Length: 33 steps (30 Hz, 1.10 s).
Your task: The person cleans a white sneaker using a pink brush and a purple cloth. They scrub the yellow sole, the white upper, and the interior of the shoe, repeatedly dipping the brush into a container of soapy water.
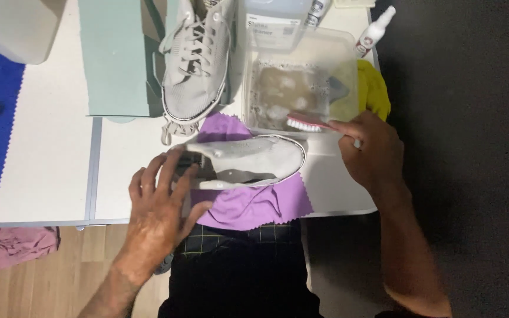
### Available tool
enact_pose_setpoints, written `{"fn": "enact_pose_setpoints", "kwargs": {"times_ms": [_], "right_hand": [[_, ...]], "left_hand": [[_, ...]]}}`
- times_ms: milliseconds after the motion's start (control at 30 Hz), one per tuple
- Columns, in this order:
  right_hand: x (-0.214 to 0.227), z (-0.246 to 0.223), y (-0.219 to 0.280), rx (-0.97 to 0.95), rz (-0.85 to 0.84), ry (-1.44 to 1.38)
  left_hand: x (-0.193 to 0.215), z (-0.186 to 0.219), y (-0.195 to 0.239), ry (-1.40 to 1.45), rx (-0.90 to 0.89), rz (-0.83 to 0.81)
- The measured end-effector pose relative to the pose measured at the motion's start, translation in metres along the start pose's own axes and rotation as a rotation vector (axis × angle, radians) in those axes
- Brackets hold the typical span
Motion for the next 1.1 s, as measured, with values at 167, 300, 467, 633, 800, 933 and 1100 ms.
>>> {"fn": "enact_pose_setpoints", "kwargs": {"times_ms": [167, 300, 467, 633, 800, 933, 1100], "right_hand": [[0.010, -0.001, 0.006, 0.159, 0.102, 0.013], [0.014, -0.017, 0.005, -0.034, 0.158, 0.047], [0.011, -0.028, 0.012, 0.028, 0.165, 0.036], [0.002, -0.013, 0.014, 0.140, 0.247, -0.030], [0.009, -0.023, 0.015, 0.215, 0.327, -0.113], [0.014, -0.019, 0.018, 0.235, 0.369, -0.200], [0.012, -0.008, 0.027, 0.277, 0.444, -0.310]], "left_hand": [[0.016, 0.013, -0.015, 0.305, 0.260, 0.291], [0.002, 0.020, -0.048, 1.295, 0.887, 0.163], [-0.013, 0.038, -0.092, 2.162, 1.568, 0.128], [-0.075, 0.014, -0.089, 1.907, 1.963, 0.382], [-0.078, 0.020, -0.086, 1.854, 1.757, 0.424], [-0.061, 0.027, -0.087, 1.660, 1.716, 0.456], [-0.044, 0.027, -0.059, 1.609, 1.606, 0.434]]}}
Point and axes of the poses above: each hand's wrist, its own y-axis away from the middle knuckle, its own x-axis out of the back of the hand, z = x × y, the point moved 4 cm from there along -y, towards the middle knuckle, and after that the axes turned 7 degrees about z, right-handed, at the moved point
